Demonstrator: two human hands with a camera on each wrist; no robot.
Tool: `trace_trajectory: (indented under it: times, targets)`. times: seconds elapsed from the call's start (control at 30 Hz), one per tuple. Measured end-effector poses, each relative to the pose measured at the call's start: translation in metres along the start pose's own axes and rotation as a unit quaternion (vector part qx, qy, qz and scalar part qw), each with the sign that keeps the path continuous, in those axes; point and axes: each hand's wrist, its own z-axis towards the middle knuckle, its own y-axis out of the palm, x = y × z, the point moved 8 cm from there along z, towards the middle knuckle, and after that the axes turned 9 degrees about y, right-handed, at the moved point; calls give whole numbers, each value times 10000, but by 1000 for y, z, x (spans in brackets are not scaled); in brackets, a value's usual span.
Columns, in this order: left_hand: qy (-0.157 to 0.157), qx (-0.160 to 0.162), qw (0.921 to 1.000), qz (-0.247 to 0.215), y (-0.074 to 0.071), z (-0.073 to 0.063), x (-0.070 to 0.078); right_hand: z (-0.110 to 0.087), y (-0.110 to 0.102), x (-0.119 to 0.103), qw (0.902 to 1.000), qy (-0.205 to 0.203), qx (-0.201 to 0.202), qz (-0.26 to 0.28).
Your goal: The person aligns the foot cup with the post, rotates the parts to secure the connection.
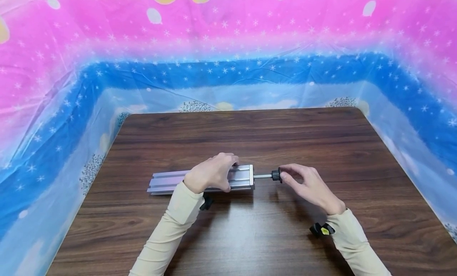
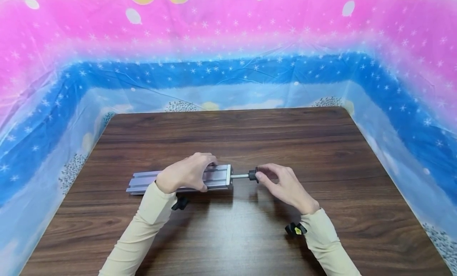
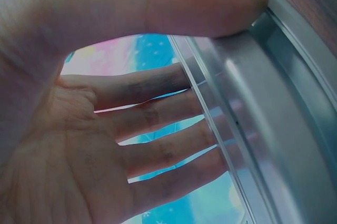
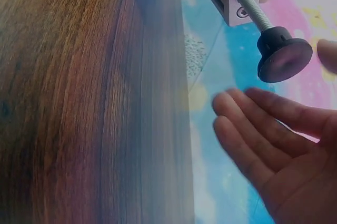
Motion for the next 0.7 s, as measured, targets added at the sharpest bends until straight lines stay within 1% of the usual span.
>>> trace_trajectory:
  times: [0.1, 0.2, 0.3, 0.37, 0.47, 0.7]
  targets:
    - [23, -7, 10000, 9, -1, 0, 0, -3, -4, -7, 9984, -510, 179, 154]
    - [49, -1, 10000, 6, -2, 0, 0, -6, -5, -15, 9941, -1011, 269, 283]
    - [73, -11, 10000, 4, -2, 1, -1, -8, -6, -19, 9918, -1210, 345, 239]
    - [63, -19, 10000, -20, -1, 2, -2, -8, -6, -20, 9916, -1222, 386, 161]
    - [30, -23, 10000, -42, 0, 3, -3, -6, -5, -17, 9930, -1116, 370, 134]
    - [-4, 16, 10000, -69, -2, 2, -2, -3, -3, -16, 9968, -768, 157, 127]
